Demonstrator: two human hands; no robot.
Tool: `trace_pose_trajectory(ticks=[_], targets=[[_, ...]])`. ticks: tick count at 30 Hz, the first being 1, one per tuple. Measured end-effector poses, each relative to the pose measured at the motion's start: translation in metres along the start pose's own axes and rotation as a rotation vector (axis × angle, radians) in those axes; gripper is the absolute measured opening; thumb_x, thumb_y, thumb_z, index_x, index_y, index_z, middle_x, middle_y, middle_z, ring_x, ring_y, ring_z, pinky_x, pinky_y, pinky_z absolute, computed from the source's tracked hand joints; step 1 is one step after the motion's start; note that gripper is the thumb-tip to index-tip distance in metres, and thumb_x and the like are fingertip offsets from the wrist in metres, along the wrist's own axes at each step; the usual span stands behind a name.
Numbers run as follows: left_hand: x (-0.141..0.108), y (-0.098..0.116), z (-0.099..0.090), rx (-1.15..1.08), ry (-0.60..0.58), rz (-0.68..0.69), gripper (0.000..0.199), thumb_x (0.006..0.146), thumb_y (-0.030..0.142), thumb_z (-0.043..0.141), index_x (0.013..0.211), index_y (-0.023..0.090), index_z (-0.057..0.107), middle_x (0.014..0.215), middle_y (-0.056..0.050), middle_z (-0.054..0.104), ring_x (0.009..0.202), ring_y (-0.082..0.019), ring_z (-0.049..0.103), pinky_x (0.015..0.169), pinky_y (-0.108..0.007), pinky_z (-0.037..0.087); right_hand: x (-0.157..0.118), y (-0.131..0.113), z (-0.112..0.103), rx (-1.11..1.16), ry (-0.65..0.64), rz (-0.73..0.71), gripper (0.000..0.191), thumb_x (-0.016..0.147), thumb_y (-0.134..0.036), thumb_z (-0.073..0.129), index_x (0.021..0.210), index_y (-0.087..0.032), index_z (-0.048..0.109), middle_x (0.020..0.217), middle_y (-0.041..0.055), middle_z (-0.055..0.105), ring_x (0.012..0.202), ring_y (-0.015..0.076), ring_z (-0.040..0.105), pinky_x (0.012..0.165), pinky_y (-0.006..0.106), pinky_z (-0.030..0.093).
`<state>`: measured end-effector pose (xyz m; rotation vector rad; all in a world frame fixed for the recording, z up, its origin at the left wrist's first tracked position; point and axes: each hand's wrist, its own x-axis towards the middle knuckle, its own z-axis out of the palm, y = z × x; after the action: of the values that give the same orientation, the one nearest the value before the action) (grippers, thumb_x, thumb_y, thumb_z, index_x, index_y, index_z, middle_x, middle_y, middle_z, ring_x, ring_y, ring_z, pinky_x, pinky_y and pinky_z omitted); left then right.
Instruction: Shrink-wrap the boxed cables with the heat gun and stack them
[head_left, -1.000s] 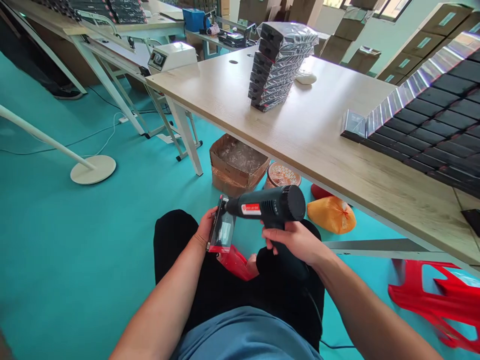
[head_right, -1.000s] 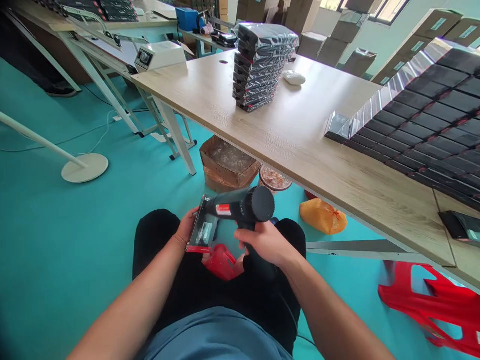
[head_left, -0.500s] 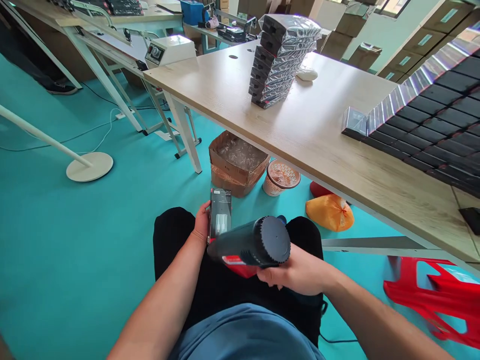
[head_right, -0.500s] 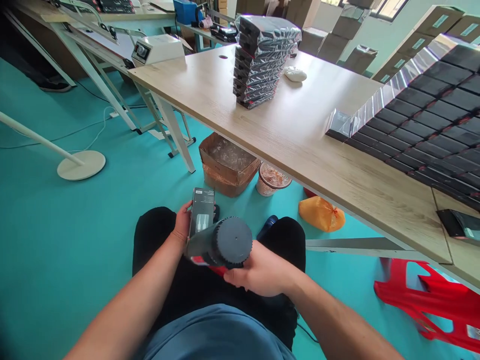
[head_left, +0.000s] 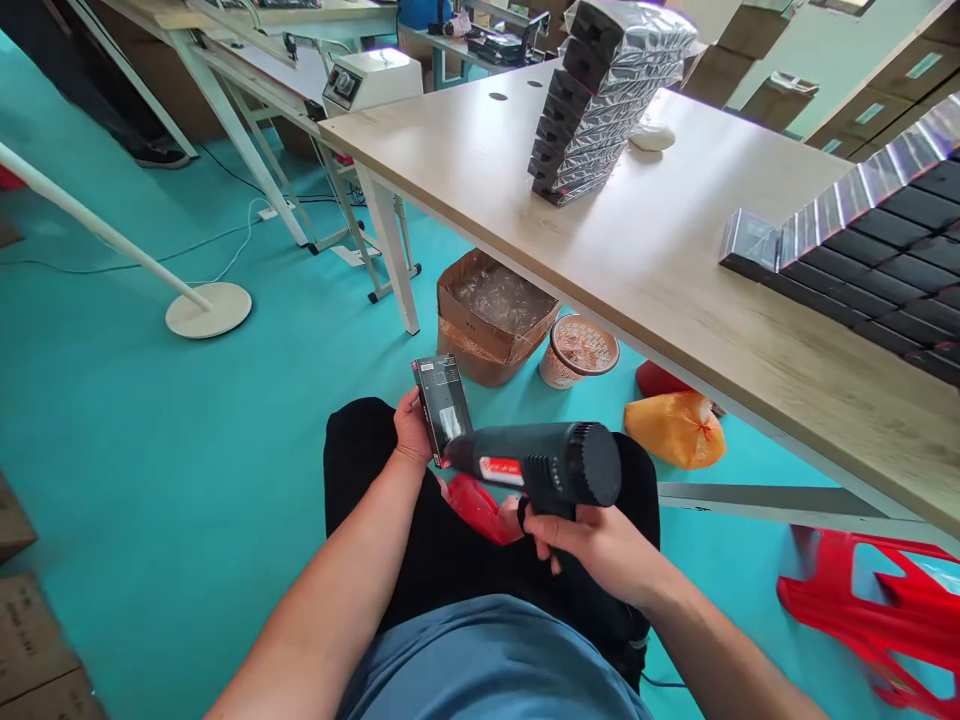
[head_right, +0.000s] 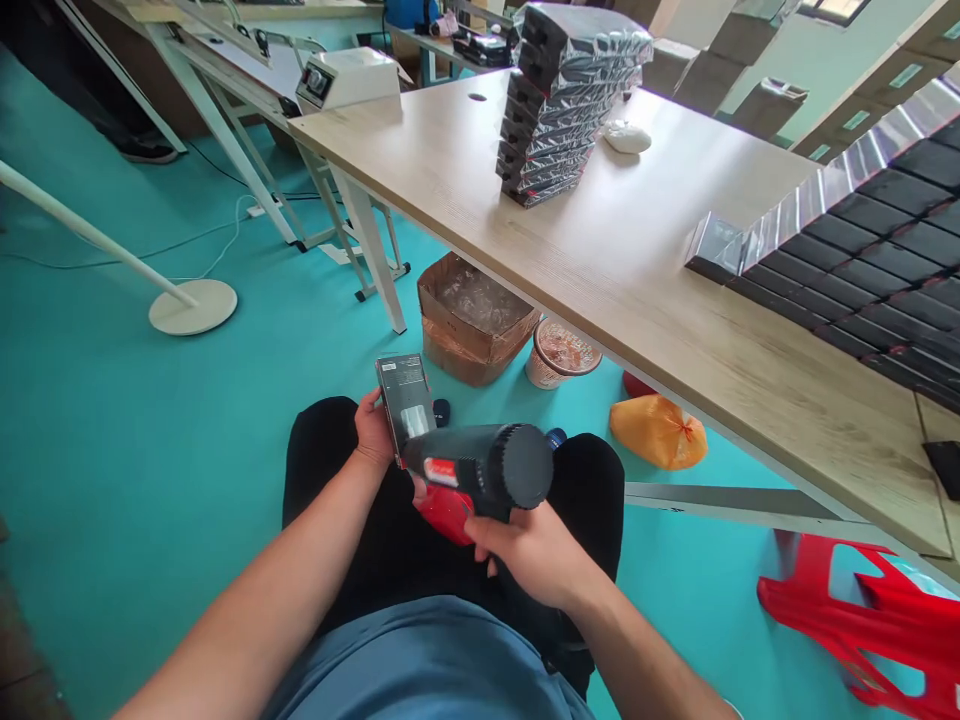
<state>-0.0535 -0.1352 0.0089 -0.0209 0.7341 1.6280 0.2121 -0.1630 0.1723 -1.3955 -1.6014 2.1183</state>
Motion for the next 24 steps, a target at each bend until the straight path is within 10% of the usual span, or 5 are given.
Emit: trace_pose_trajectory(ticks=[6, 11, 19, 24], targets=[[-0.004, -0.001, 0.003, -0.009, -0.034, -0.008, 0.052, 0.085, 0.047, 0.054, 0.116, 0.009, 0.073, 0.104, -0.017, 0.078, 0.093, -0.034, 0.075, 0.084, -0.048, 0.059, 0.001, -0.009, -0.009, -0.031, 0.17, -0.04, 0.024, 0.079, -0.041, 0.072, 0.076, -0.019, 0.066, 0.065, 0.0006, 0.06, 0.064, 0.0183, 0.057, 0.058, 0.031, 0.049], [-0.004, -0.001, 0.003, 0.011, -0.032, 0.028, 0.052, 0.083, 0.047, 0.055, 0.114, 0.008, 0.073, 0.102, -0.018, 0.077, 0.101, -0.038, 0.074, 0.089, -0.051, 0.058, 0.002, -0.013, -0.011, -0.011, -0.056, 0.0, 0.026, 0.08, -0.043, 0.074, 0.078, -0.018, 0.066, 0.069, 0.0021, 0.062, 0.065, 0.0192, 0.059, 0.059, 0.033, 0.05], [-0.005, 0.001, 0.004, -0.004, -0.011, 0.047, 0.052, 0.083, 0.047, 0.053, 0.113, 0.01, 0.073, 0.106, -0.018, 0.077, 0.107, -0.039, 0.072, 0.09, -0.052, 0.058, 0.0, -0.002, 0.009, -0.011, -0.03, 0.0, 0.023, 0.079, -0.041, 0.074, 0.084, -0.019, 0.066, 0.072, 0.0021, 0.062, 0.067, 0.0202, 0.06, 0.057, 0.033, 0.05], [-0.008, 0.005, 0.004, -0.005, -0.018, 0.021, 0.054, 0.085, 0.046, 0.053, 0.12, 0.008, 0.071, 0.108, -0.018, 0.077, 0.094, -0.035, 0.075, 0.085, -0.049, 0.059, -0.002, 0.004, -0.013, -0.093, 0.269, 0.0, 0.024, 0.079, -0.042, 0.073, 0.077, -0.019, 0.067, 0.069, 0.0022, 0.061, 0.066, 0.0199, 0.058, 0.06, 0.034, 0.05]])
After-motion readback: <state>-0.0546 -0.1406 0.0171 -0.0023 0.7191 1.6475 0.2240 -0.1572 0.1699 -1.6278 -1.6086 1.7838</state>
